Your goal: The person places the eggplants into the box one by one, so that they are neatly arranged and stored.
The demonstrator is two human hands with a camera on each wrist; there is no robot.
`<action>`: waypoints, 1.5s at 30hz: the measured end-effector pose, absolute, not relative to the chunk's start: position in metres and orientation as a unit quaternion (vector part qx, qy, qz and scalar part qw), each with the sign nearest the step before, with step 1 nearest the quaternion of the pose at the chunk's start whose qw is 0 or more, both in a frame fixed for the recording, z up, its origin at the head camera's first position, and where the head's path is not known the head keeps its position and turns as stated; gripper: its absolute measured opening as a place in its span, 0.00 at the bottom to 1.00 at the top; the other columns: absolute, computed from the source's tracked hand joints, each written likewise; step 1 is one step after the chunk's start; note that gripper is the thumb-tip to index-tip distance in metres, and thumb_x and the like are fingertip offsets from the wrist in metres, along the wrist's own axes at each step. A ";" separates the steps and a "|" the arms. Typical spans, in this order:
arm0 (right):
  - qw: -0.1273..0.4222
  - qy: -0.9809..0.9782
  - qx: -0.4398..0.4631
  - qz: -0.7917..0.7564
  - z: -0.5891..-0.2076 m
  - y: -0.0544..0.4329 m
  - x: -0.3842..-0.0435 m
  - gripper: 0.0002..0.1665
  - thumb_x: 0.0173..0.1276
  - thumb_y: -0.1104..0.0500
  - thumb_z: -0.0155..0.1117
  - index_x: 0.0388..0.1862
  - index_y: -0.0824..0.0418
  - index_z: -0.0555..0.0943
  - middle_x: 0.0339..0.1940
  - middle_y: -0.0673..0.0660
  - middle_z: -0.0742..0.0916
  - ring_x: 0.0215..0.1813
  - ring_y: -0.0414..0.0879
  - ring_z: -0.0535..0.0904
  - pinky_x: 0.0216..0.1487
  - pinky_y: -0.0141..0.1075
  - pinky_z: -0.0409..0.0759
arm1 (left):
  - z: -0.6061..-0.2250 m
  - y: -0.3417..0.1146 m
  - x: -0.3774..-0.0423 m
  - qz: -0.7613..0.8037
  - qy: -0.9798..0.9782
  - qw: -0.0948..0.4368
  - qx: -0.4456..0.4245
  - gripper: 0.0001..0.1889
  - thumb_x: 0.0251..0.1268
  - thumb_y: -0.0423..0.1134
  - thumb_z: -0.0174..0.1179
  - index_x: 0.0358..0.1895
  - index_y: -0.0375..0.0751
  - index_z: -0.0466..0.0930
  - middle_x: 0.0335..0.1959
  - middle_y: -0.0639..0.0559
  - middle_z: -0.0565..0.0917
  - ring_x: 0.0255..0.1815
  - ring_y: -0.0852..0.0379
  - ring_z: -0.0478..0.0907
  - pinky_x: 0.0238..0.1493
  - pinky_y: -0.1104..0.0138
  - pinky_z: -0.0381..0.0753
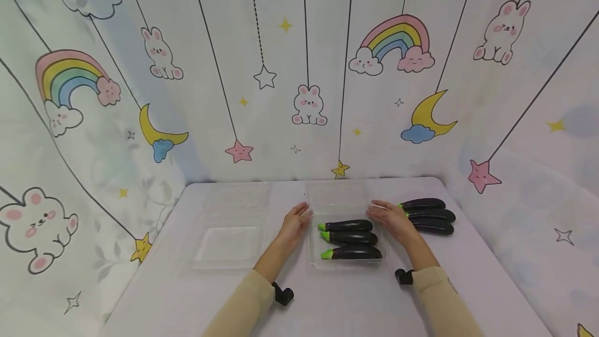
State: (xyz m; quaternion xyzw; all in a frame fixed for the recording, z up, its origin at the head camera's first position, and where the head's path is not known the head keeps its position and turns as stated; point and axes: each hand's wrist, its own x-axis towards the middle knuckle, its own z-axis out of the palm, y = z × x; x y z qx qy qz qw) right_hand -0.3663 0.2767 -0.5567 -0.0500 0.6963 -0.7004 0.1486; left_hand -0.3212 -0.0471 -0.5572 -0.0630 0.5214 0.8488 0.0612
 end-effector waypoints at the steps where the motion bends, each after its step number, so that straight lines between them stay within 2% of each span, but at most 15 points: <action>1: 0.145 0.701 -0.051 -0.696 -0.556 0.276 -0.365 0.38 0.82 0.66 0.55 0.82 0.75 0.52 0.75 0.73 0.73 0.67 0.48 0.81 0.68 0.34 0.79 | -0.557 -0.047 -0.321 0.849 0.521 0.061 -0.064 0.33 0.74 0.20 0.48 0.80 0.29 0.55 0.82 0.32 0.56 0.81 0.38 0.59 0.78 0.58 0.67; 4: 0.137 0.713 -0.054 -0.686 -0.554 0.276 -0.364 0.38 0.81 0.65 0.56 0.82 0.73 0.53 0.77 0.76 0.69 0.68 0.47 0.81 0.64 0.31 0.80 | -0.557 -0.047 -0.322 0.846 0.525 0.056 -0.067 0.32 0.75 0.21 0.50 0.80 0.30 0.56 0.82 0.33 0.57 0.78 0.40 0.63 0.74 0.58 0.70; 8: 0.133 0.711 -0.056 -0.688 -0.555 0.277 -0.364 0.39 0.81 0.65 0.58 0.82 0.72 0.53 0.76 0.76 0.70 0.66 0.45 0.83 0.60 0.27 0.81 | -0.557 -0.046 -0.323 0.843 0.531 0.051 -0.069 0.31 0.77 0.23 0.51 0.80 0.31 0.57 0.82 0.34 0.58 0.73 0.41 0.68 0.72 0.57 0.72; 12: 0.134 0.693 -0.060 -0.706 -0.558 0.279 -0.365 0.38 0.80 0.67 0.58 0.81 0.75 0.53 0.73 0.75 0.73 0.63 0.45 0.85 0.60 0.29 0.83 | -0.559 -0.046 -0.324 0.847 0.525 0.051 -0.069 0.31 0.77 0.23 0.51 0.80 0.32 0.58 0.82 0.35 0.58 0.69 0.45 0.71 0.71 0.58 0.73; 16: 0.134 0.676 -0.070 -0.721 -0.561 0.279 -0.366 0.37 0.79 0.69 0.58 0.79 0.76 0.54 0.71 0.75 0.75 0.61 0.46 0.86 0.62 0.32 0.83 | -0.560 -0.047 -0.324 0.848 0.524 0.049 -0.069 0.30 0.77 0.24 0.52 0.79 0.33 0.60 0.82 0.36 0.58 0.63 0.49 0.74 0.63 0.66 0.77; 18: 0.134 0.672 -0.072 -0.725 -0.561 0.279 -0.366 0.35 0.79 0.69 0.58 0.78 0.75 0.56 0.71 0.76 0.75 0.61 0.47 0.86 0.62 0.33 0.83 | -0.560 -0.047 -0.323 0.848 0.524 0.050 -0.068 0.29 0.76 0.23 0.52 0.78 0.34 0.61 0.82 0.37 0.59 0.67 0.49 0.73 0.61 0.67 0.77; 22: 0.134 0.673 -0.073 -0.724 -0.560 0.278 -0.366 0.32 0.79 0.69 0.58 0.76 0.72 0.57 0.72 0.78 0.73 0.63 0.50 0.85 0.62 0.33 0.83 | -0.561 -0.048 -0.321 0.853 0.516 0.055 -0.063 0.29 0.75 0.19 0.49 0.77 0.34 0.62 0.83 0.37 0.57 0.78 0.43 0.66 0.66 0.63 0.74; 24: 0.134 0.677 -0.075 -0.719 -0.560 0.279 -0.365 0.32 0.80 0.69 0.57 0.76 0.71 0.57 0.72 0.78 0.72 0.64 0.50 0.84 0.62 0.33 0.83 | -0.561 -0.048 -0.321 0.856 0.511 0.055 -0.060 0.30 0.74 0.18 0.49 0.77 0.34 0.62 0.83 0.37 0.56 0.80 0.41 0.63 0.67 0.62 0.73; 29: 0.135 0.679 -0.076 -0.718 -0.561 0.280 -0.365 0.31 0.80 0.68 0.58 0.75 0.69 0.58 0.71 0.76 0.75 0.64 0.50 0.84 0.63 0.32 0.82 | -0.562 -0.048 -0.321 0.862 0.501 0.051 -0.057 0.30 0.73 0.16 0.48 0.76 0.32 0.62 0.82 0.36 0.57 0.80 0.40 0.63 0.65 0.64 0.74; 36: 0.135 0.664 -0.086 -0.730 -0.562 0.282 -0.364 0.23 0.80 0.68 0.58 0.68 0.66 0.63 0.67 0.74 0.80 0.62 0.49 0.86 0.62 0.33 0.83 | -0.562 -0.046 -0.322 0.863 0.500 0.043 -0.056 0.26 0.75 0.18 0.49 0.73 0.31 0.63 0.81 0.36 0.60 0.79 0.40 0.65 0.72 0.61 0.73; 45: 0.141 0.655 -0.100 -0.736 -0.560 0.282 -0.362 0.18 0.81 0.67 0.56 0.64 0.65 0.65 0.69 0.77 0.77 0.65 0.52 0.84 0.66 0.37 0.81 | -0.562 -0.044 -0.321 0.868 0.492 0.035 -0.058 0.22 0.75 0.17 0.49 0.69 0.28 0.63 0.79 0.37 0.64 0.78 0.40 0.66 0.76 0.58 0.71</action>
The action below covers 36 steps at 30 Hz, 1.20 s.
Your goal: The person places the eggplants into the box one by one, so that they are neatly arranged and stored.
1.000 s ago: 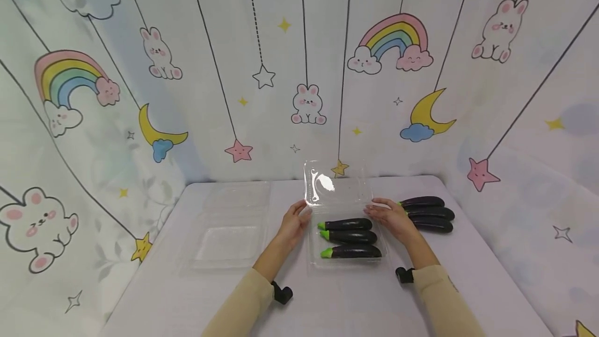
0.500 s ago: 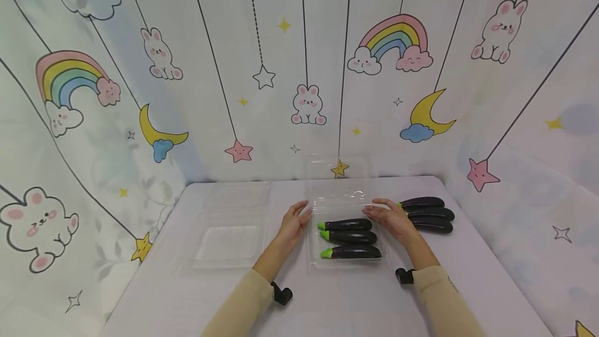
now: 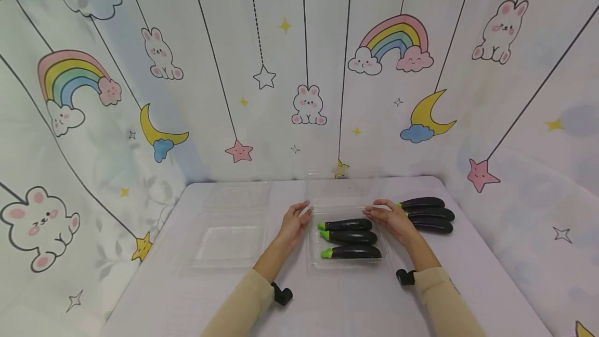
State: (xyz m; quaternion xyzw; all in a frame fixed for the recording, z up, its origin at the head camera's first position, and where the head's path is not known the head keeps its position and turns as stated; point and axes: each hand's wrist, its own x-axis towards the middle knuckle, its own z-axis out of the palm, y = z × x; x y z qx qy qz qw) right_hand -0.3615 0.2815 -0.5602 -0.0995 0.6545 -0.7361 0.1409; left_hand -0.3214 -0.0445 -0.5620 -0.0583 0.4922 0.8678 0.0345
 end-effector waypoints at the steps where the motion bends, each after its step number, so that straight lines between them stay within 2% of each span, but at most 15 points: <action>1: 0.141 0.653 -0.099 -0.737 -0.560 0.281 -0.361 0.17 0.81 0.67 0.56 0.63 0.65 0.66 0.69 0.76 0.78 0.64 0.52 0.84 0.66 0.38 0.81 | -0.562 -0.044 -0.321 0.867 0.493 0.033 -0.058 0.22 0.75 0.17 0.49 0.68 0.28 0.64 0.79 0.37 0.65 0.78 0.40 0.66 0.76 0.58 0.71; 7: 0.143 0.644 -0.097 -0.745 -0.562 0.282 -0.362 0.19 0.80 0.68 0.57 0.64 0.68 0.66 0.64 0.69 0.84 0.62 0.49 0.86 0.66 0.38 0.82 | -0.564 -0.045 -0.320 0.863 0.501 0.028 -0.059 0.18 0.74 0.17 0.50 0.62 0.31 0.67 0.77 0.35 0.67 0.76 0.41 0.69 0.75 0.58 0.72; 9: 0.145 0.650 -0.102 -0.739 -0.562 0.282 -0.362 0.21 0.80 0.68 0.57 0.66 0.71 0.64 0.63 0.69 0.85 0.62 0.50 0.86 0.66 0.38 0.81 | -0.565 -0.046 -0.320 0.859 0.508 0.026 -0.059 0.16 0.74 0.18 0.51 0.60 0.32 0.68 0.77 0.35 0.67 0.73 0.44 0.71 0.69 0.63 0.76; 11: 0.146 0.666 -0.110 -0.723 -0.562 0.283 -0.362 0.25 0.80 0.67 0.57 0.69 0.74 0.62 0.64 0.69 0.84 0.63 0.50 0.85 0.66 0.37 0.81 | -0.566 -0.046 -0.320 0.854 0.516 0.023 -0.060 0.17 0.72 0.17 0.51 0.60 0.31 0.69 0.77 0.35 0.68 0.67 0.49 0.75 0.58 0.70 0.79; 14: 0.150 0.681 -0.116 -0.707 -0.559 0.284 -0.359 0.36 0.81 0.65 0.56 0.76 0.77 0.51 0.64 0.67 0.85 0.63 0.47 0.84 0.64 0.33 0.81 | -0.567 -0.046 -0.321 0.847 0.526 0.021 -0.069 0.18 0.68 0.15 0.50 0.58 0.32 0.71 0.75 0.37 0.71 0.56 0.57 0.74 0.41 0.76 0.74; 16: 0.148 0.688 -0.111 -0.701 -0.557 0.284 -0.355 0.38 0.81 0.65 0.56 0.77 0.79 0.49 0.62 0.61 0.87 0.61 0.42 0.85 0.59 0.30 0.82 | -0.567 -0.046 -0.320 0.844 0.532 0.020 -0.072 0.21 0.63 0.13 0.48 0.57 0.32 0.71 0.75 0.38 0.72 0.55 0.57 0.74 0.37 0.77 0.72; 18: 0.141 0.696 -0.087 -0.698 -0.554 0.283 -0.352 0.38 0.80 0.63 0.59 0.77 0.77 0.53 0.59 0.55 0.88 0.57 0.39 0.84 0.54 0.29 0.82 | -0.567 -0.046 -0.320 0.839 0.539 0.022 -0.072 0.22 0.62 0.13 0.47 0.56 0.33 0.71 0.75 0.38 0.72 0.59 0.55 0.75 0.37 0.77 0.72; 20: 0.130 0.720 -0.058 -0.679 -0.551 0.281 -0.350 0.34 0.78 0.59 0.64 0.74 0.72 0.62 0.59 0.53 0.87 0.56 0.37 0.82 0.53 0.30 0.81 | -0.566 -0.046 -0.319 0.836 0.544 0.025 -0.070 0.22 0.62 0.13 0.48 0.57 0.33 0.71 0.75 0.37 0.72 0.63 0.53 0.74 0.37 0.76 0.71; 23: 0.117 0.758 -0.025 -0.641 -0.549 0.279 -0.349 0.29 0.77 0.52 0.67 0.69 0.64 0.71 0.67 0.58 0.83 0.62 0.43 0.79 0.60 0.37 0.78 | -0.565 -0.047 -0.316 0.833 0.549 0.028 -0.066 0.21 0.64 0.14 0.49 0.58 0.32 0.71 0.75 0.38 0.71 0.68 0.49 0.73 0.38 0.77 0.71; 27: 0.114 0.785 -0.021 -0.608 -0.549 0.277 -0.347 0.31 0.78 0.49 0.65 0.71 0.64 0.70 0.76 0.67 0.73 0.72 0.57 0.70 0.68 0.49 0.71 | -0.565 -0.048 -0.314 0.829 0.556 0.027 -0.062 0.19 0.66 0.16 0.51 0.58 0.32 0.71 0.75 0.38 0.72 0.66 0.48 0.74 0.38 0.76 0.71; 30: 0.115 0.790 -0.025 -0.602 -0.550 0.277 -0.346 0.35 0.80 0.48 0.62 0.74 0.66 0.67 0.78 0.69 0.70 0.75 0.62 0.67 0.72 0.55 0.69 | -0.565 -0.048 -0.313 0.829 0.555 0.027 -0.061 0.18 0.67 0.17 0.52 0.58 0.33 0.71 0.75 0.37 0.72 0.61 0.52 0.76 0.38 0.76 0.71; 33: 0.119 0.794 -0.033 -0.595 -0.551 0.280 -0.346 0.37 0.80 0.46 0.61 0.76 0.66 0.65 0.78 0.68 0.70 0.75 0.60 0.70 0.74 0.54 0.71 | -0.565 -0.048 -0.313 0.830 0.554 0.025 -0.061 0.18 0.67 0.18 0.53 0.57 0.33 0.71 0.75 0.36 0.72 0.59 0.54 0.76 0.38 0.76 0.73; 36: 0.118 0.793 -0.036 -0.596 -0.553 0.284 -0.349 0.35 0.81 0.46 0.59 0.76 0.65 0.67 0.76 0.64 0.75 0.69 0.49 0.77 0.68 0.44 0.78 | -0.566 -0.048 -0.313 0.828 0.557 0.021 -0.065 0.19 0.66 0.17 0.53 0.57 0.32 0.71 0.73 0.37 0.74 0.63 0.52 0.76 0.38 0.76 0.73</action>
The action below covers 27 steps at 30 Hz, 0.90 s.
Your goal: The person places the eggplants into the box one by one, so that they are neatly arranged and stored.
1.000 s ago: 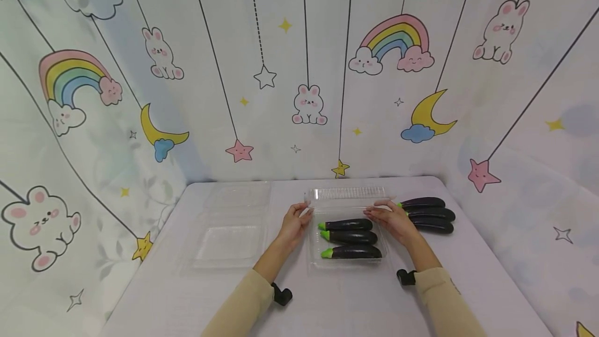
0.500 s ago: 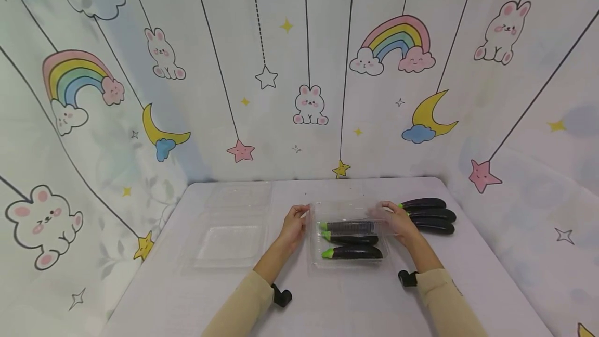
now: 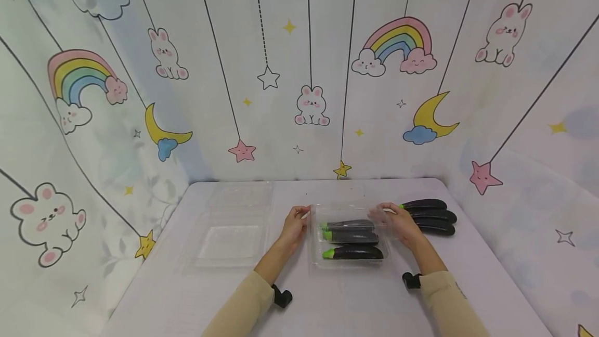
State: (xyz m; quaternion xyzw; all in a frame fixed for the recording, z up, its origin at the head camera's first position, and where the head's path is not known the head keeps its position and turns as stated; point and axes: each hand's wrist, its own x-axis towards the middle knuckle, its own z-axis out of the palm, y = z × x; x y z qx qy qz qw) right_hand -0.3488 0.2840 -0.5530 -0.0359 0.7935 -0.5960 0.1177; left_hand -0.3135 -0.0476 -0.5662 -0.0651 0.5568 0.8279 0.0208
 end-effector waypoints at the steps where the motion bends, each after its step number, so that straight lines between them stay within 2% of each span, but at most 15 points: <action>1: 0.117 0.789 -0.041 -0.602 -0.554 0.286 -0.350 0.33 0.83 0.47 0.57 0.75 0.66 0.67 0.74 0.64 0.77 0.67 0.46 0.79 0.65 0.40 0.80 | -0.566 -0.047 -0.313 0.826 0.559 0.018 -0.066 0.19 0.65 0.17 0.53 0.57 0.32 0.71 0.73 0.37 0.74 0.64 0.51 0.76 0.38 0.76 0.72; 3: 0.113 0.773 -0.047 -0.622 -0.557 0.289 -0.351 0.28 0.85 0.51 0.54 0.72 0.69 0.69 0.69 0.63 0.81 0.61 0.39 0.82 0.58 0.33 0.82 | -0.566 -0.046 -0.313 0.825 0.561 0.015 -0.069 0.19 0.64 0.16 0.53 0.57 0.31 0.71 0.72 0.38 0.76 0.68 0.48 0.75 0.37 0.76 0.72; 5: 0.116 0.756 -0.068 -0.641 -0.559 0.292 -0.352 0.25 0.87 0.55 0.49 0.70 0.72 0.69 0.66 0.64 0.83 0.60 0.36 0.83 0.56 0.28 0.82 | -0.566 -0.046 -0.312 0.824 0.562 0.015 -0.069 0.19 0.64 0.16 0.53 0.57 0.30 0.71 0.72 0.37 0.76 0.70 0.45 0.73 0.37 0.76 0.71; 9: 0.123 0.735 -0.088 -0.661 -0.560 0.294 -0.351 0.27 0.88 0.55 0.47 0.71 0.77 0.66 0.65 0.64 0.80 0.61 0.41 0.85 0.58 0.27 0.82 | -0.566 -0.047 -0.311 0.823 0.565 0.020 -0.061 0.16 0.70 0.20 0.53 0.58 0.30 0.70 0.73 0.37 0.74 0.71 0.46 0.72 0.41 0.74 0.72; 11: 0.127 0.738 -0.092 -0.656 -0.559 0.294 -0.351 0.30 0.87 0.54 0.49 0.73 0.78 0.64 0.66 0.66 0.79 0.62 0.43 0.85 0.59 0.27 0.82 | -0.565 -0.048 -0.310 0.821 0.568 0.024 -0.057 0.15 0.72 0.22 0.53 0.59 0.31 0.70 0.73 0.38 0.74 0.66 0.49 0.74 0.41 0.74 0.71; 14: 0.131 0.746 -0.080 -0.648 -0.556 0.294 -0.350 0.32 0.85 0.54 0.53 0.74 0.77 0.64 0.67 0.69 0.80 0.63 0.45 0.85 0.59 0.28 0.82 | -0.565 -0.050 -0.310 0.820 0.569 0.027 -0.059 0.15 0.73 0.23 0.54 0.59 0.32 0.71 0.71 0.38 0.76 0.56 0.56 0.75 0.41 0.73 0.70; 16: 0.129 0.758 -0.076 -0.635 -0.554 0.294 -0.348 0.33 0.84 0.53 0.56 0.74 0.75 0.65 0.67 0.70 0.81 0.62 0.44 0.85 0.59 0.28 0.82 | -0.565 -0.052 -0.309 0.818 0.571 0.027 -0.060 0.15 0.73 0.23 0.54 0.60 0.32 0.72 0.69 0.38 0.77 0.52 0.58 0.75 0.43 0.73 0.72; 22: 0.120 0.795 -0.084 -0.589 -0.545 0.293 -0.341 0.35 0.81 0.49 0.60 0.75 0.70 0.68 0.71 0.71 0.78 0.66 0.49 0.83 0.61 0.32 0.83 | -0.562 -0.053 -0.305 0.816 0.573 0.018 -0.072 0.14 0.75 0.27 0.56 0.60 0.32 0.75 0.61 0.41 0.79 0.54 0.56 0.78 0.57 0.66 0.80; 27: 0.112 0.815 -0.073 -0.565 -0.541 0.295 -0.332 0.35 0.80 0.49 0.63 0.77 0.64 0.70 0.72 0.71 0.77 0.69 0.58 0.80 0.61 0.35 0.83 | -0.559 -0.052 -0.297 0.791 0.608 0.006 -0.071 0.17 0.72 0.28 0.56 0.61 0.32 0.75 0.62 0.40 0.79 0.51 0.56 0.78 0.54 0.66 0.80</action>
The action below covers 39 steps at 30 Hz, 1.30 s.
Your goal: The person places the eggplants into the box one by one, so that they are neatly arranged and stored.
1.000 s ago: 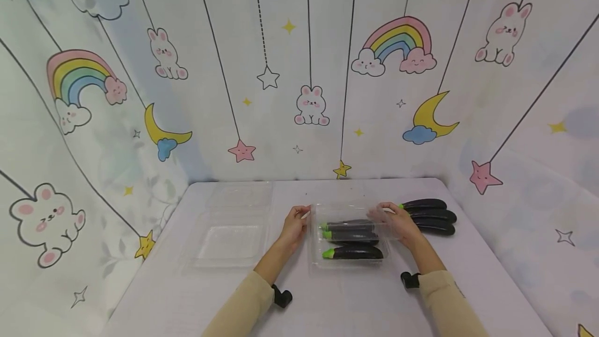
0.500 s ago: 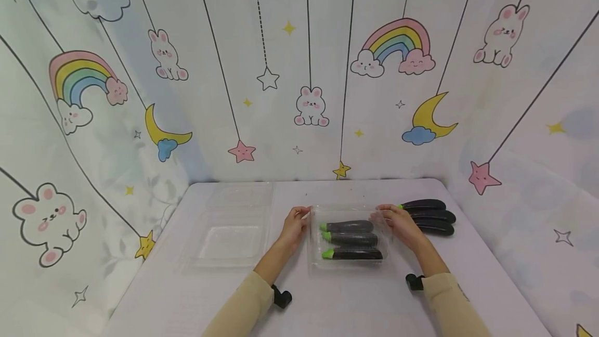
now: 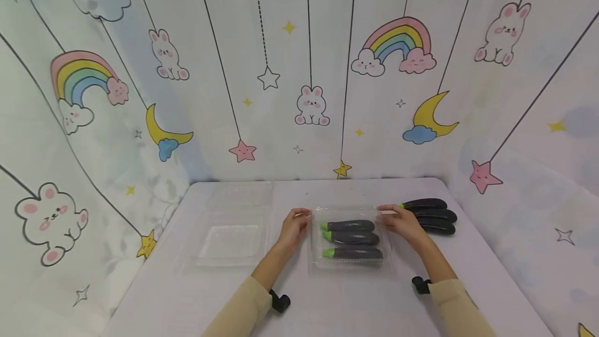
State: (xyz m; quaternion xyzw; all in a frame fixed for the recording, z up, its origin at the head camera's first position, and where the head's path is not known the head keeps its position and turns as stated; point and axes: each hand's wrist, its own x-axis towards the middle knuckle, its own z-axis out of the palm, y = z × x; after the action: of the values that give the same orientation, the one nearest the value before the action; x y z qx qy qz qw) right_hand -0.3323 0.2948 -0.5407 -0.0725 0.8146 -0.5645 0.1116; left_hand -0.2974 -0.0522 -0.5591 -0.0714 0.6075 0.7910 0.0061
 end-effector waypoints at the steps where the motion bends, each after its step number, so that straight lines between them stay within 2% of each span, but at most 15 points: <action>1: 0.111 0.817 -0.072 -0.561 -0.540 0.296 -0.330 0.35 0.80 0.49 0.62 0.78 0.64 0.69 0.72 0.71 0.77 0.69 0.58 0.80 0.60 0.34 0.84 | -0.559 -0.052 -0.296 0.782 0.619 0.003 -0.068 0.18 0.71 0.28 0.56 0.62 0.32 0.75 0.63 0.39 0.79 0.52 0.55 0.78 0.53 0.66 0.80; 3: 0.110 0.816 -0.070 -0.563 -0.539 0.297 -0.326 0.34 0.80 0.51 0.62 0.78 0.63 0.69 0.70 0.71 0.79 0.68 0.58 0.80 0.59 0.32 0.84 | -0.558 -0.052 -0.291 0.764 0.643 0.002 -0.058 0.20 0.71 0.30 0.58 0.64 0.32 0.73 0.66 0.38 0.78 0.59 0.51 0.78 0.57 0.64 0.80; 7: 0.107 0.822 -0.074 -0.554 -0.536 0.301 -0.319 0.35 0.80 0.52 0.63 0.79 0.65 0.67 0.64 0.70 0.83 0.61 0.48 0.85 0.57 0.31 0.84 | -0.556 -0.053 -0.282 0.733 0.678 0.006 -0.045 0.25 0.72 0.33 0.60 0.69 0.31 0.69 0.70 0.37 0.76 0.70 0.41 0.74 0.67 0.55 0.78; 9: 0.108 0.828 -0.076 -0.545 -0.535 0.301 -0.315 0.37 0.79 0.52 0.64 0.79 0.67 0.67 0.62 0.70 0.84 0.59 0.46 0.85 0.57 0.34 0.85 | -0.555 -0.054 -0.278 0.716 0.697 0.007 -0.043 0.26 0.72 0.34 0.60 0.70 0.30 0.68 0.70 0.38 0.77 0.71 0.39 0.73 0.70 0.51 0.76; 12: 0.113 0.840 -0.071 -0.526 -0.532 0.301 -0.309 0.39 0.77 0.51 0.66 0.78 0.69 0.66 0.62 0.70 0.85 0.60 0.50 0.85 0.57 0.39 0.87 | -0.551 -0.056 -0.272 0.690 0.723 0.010 -0.039 0.26 0.73 0.37 0.61 0.70 0.32 0.69 0.70 0.40 0.78 0.71 0.38 0.73 0.70 0.47 0.75; 15: 0.125 0.847 -0.065 -0.513 -0.530 0.301 -0.300 0.41 0.77 0.50 0.67 0.78 0.71 0.65 0.64 0.71 0.84 0.63 0.57 0.84 0.57 0.44 0.87 | -0.548 -0.057 -0.266 0.665 0.746 0.014 -0.036 0.26 0.73 0.39 0.61 0.70 0.34 0.70 0.69 0.42 0.78 0.69 0.38 0.74 0.69 0.45 0.75; 18: 0.136 0.846 -0.064 -0.512 -0.528 0.304 -0.290 0.39 0.79 0.50 0.64 0.78 0.71 0.64 0.65 0.71 0.82 0.62 0.57 0.84 0.57 0.47 0.87 | -0.547 -0.058 -0.260 0.646 0.762 0.017 -0.034 0.26 0.72 0.39 0.61 0.70 0.33 0.71 0.68 0.42 0.79 0.67 0.40 0.76 0.66 0.47 0.78; 26: 0.148 0.835 -0.078 -0.524 -0.532 0.307 -0.270 0.38 0.82 0.48 0.58 0.78 0.73 0.63 0.65 0.73 0.82 0.61 0.58 0.85 0.56 0.45 0.88 | -0.548 -0.064 -0.246 0.622 0.782 0.024 -0.013 0.27 0.67 0.36 0.62 0.68 0.29 0.73 0.64 0.39 0.81 0.60 0.42 0.81 0.58 0.53 0.84; 32: 0.157 0.834 -0.068 -0.524 -0.530 0.307 -0.257 0.35 0.82 0.55 0.59 0.77 0.75 0.64 0.63 0.72 0.83 0.59 0.56 0.85 0.54 0.45 0.89 | -0.548 -0.070 -0.233 0.625 0.779 0.057 0.005 0.28 0.63 0.35 0.62 0.67 0.30 0.73 0.61 0.41 0.82 0.54 0.49 0.83 0.52 0.58 0.86; 39: 0.184 0.813 -0.066 -0.548 -0.526 0.309 -0.244 0.36 0.80 0.59 0.61 0.75 0.80 0.62 0.60 0.73 0.84 0.54 0.56 0.87 0.52 0.46 0.89 | -0.543 -0.073 -0.220 0.642 0.762 0.083 0.012 0.26 0.65 0.30 0.63 0.66 0.27 0.73 0.51 0.41 0.82 0.42 0.54 0.84 0.48 0.60 0.88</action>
State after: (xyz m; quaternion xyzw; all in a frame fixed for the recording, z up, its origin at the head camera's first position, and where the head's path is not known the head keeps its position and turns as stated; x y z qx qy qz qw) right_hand -0.2438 0.3093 -0.5261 -0.0664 0.8133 -0.5479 0.1843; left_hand -0.2203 -0.0728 -0.5431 0.0117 0.7624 0.6416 0.0831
